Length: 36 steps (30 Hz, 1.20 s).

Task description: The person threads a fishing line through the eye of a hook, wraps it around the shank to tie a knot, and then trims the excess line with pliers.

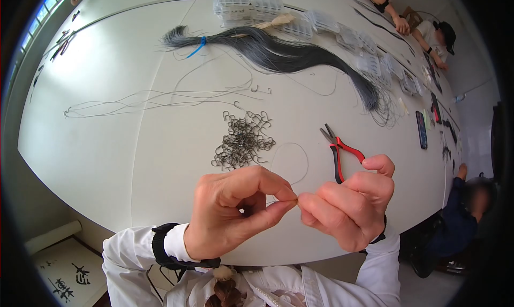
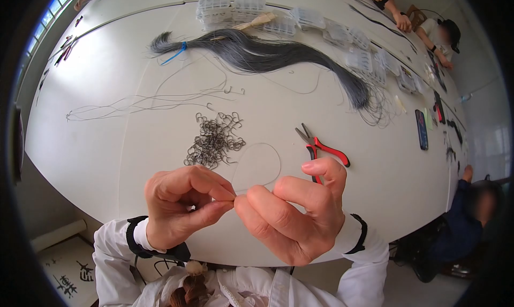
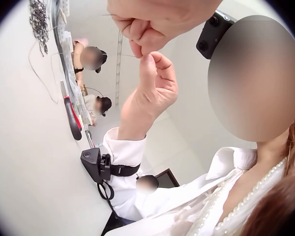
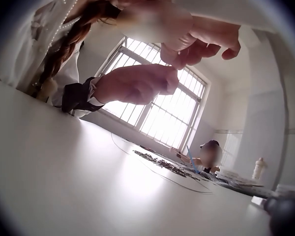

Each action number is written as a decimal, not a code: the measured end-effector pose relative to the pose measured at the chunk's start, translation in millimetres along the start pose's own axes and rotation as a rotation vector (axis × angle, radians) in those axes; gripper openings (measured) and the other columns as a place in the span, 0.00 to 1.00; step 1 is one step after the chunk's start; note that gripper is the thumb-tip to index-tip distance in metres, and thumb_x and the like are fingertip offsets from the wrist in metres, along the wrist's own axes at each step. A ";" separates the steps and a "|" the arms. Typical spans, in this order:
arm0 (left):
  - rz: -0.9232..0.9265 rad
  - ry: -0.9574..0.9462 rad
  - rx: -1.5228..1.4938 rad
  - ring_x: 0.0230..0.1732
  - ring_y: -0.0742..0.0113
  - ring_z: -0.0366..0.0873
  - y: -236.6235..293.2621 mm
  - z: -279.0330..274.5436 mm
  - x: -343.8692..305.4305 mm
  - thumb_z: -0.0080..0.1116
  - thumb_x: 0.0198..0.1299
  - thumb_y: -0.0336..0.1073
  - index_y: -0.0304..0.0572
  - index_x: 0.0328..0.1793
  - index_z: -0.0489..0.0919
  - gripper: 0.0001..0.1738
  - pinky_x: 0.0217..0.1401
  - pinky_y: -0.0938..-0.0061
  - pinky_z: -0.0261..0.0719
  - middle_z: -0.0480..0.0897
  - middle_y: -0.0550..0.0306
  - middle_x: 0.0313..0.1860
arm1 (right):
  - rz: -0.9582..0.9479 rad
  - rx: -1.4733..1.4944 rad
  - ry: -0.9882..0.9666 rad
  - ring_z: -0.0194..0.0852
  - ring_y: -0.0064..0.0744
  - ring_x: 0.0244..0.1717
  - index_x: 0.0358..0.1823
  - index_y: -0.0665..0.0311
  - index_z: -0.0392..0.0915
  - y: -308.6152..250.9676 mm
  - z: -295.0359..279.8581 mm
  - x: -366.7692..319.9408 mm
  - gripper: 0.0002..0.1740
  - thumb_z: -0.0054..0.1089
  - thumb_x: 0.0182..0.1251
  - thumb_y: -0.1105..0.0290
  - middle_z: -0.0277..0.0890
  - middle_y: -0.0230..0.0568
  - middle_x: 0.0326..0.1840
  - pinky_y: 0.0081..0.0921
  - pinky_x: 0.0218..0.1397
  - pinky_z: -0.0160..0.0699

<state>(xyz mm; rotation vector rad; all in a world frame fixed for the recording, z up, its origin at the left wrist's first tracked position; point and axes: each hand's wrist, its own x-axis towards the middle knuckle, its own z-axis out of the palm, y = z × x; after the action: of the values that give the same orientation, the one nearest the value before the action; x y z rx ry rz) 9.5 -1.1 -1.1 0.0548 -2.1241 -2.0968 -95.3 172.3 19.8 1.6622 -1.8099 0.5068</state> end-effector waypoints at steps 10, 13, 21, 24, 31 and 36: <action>0.077 0.003 0.037 0.26 0.80 0.76 2.7 -2.5 0.1 0.62 0.52 0.19 0.33 0.33 0.78 0.05 0.24 0.87 0.71 0.82 0.52 0.35 | 0.364 0.552 -0.140 0.61 0.35 0.35 0.34 0.57 0.82 16.2 -3.6 16.2 0.18 0.70 0.34 0.70 0.73 0.30 0.33 0.29 0.39 0.63; 0.135 0.012 0.076 0.29 0.77 0.79 0.0 -3.1 0.9 0.62 0.51 0.18 0.33 0.34 0.78 0.06 0.26 0.86 0.75 0.82 0.50 0.36 | 0.465 0.699 -0.241 0.64 0.36 0.37 0.36 0.58 0.82 17.8 0.5 16.2 0.16 0.71 0.40 0.70 0.75 0.32 0.36 0.28 0.42 0.66; 0.163 0.022 0.028 0.30 0.74 0.80 -3.6 -2.9 0.7 0.62 0.50 0.16 0.32 0.33 0.77 0.07 0.28 0.84 0.78 0.82 0.49 0.35 | 0.884 1.376 -0.436 0.69 0.26 0.41 0.37 0.62 0.83 4.6 15.5 3.7 0.10 0.72 0.52 0.71 0.78 0.32 0.36 0.26 0.50 0.67; 0.171 0.018 0.030 0.30 0.74 0.80 -3.5 -2.8 0.8 0.62 0.50 0.17 0.32 0.33 0.77 0.07 0.28 0.84 0.78 0.82 0.49 0.35 | 0.907 1.399 -0.440 0.69 0.25 0.41 0.36 0.62 0.83 4.6 16.7 1.2 0.08 0.71 0.53 0.73 0.78 0.30 0.36 0.25 0.50 0.66; 0.172 0.029 0.007 0.28 0.76 0.79 -3.3 -1.1 -0.4 0.62 0.50 0.17 0.33 0.33 0.77 0.07 0.26 0.85 0.76 0.82 0.50 0.34 | 0.868 1.361 -0.446 0.69 0.25 0.40 0.35 0.62 0.83 6.1 15.4 2.5 0.08 0.71 0.53 0.73 0.78 0.29 0.34 0.24 0.50 0.65; 0.201 0.023 0.042 0.27 0.78 0.78 -1.7 -1.6 -0.1 0.62 0.50 0.18 0.35 0.32 0.77 0.07 0.24 0.87 0.73 0.82 0.51 0.34 | 0.864 1.340 -0.451 0.69 0.24 0.40 0.33 0.61 0.84 6.0 15.3 2.8 0.07 0.71 0.53 0.72 0.78 0.29 0.33 0.24 0.50 0.64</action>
<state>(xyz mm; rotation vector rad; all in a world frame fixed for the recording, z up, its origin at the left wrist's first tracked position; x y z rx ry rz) 9.7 -2.6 -2.8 -0.1243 -2.0651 -1.9295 -104.1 160.9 11.2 1.6304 -2.7597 2.2450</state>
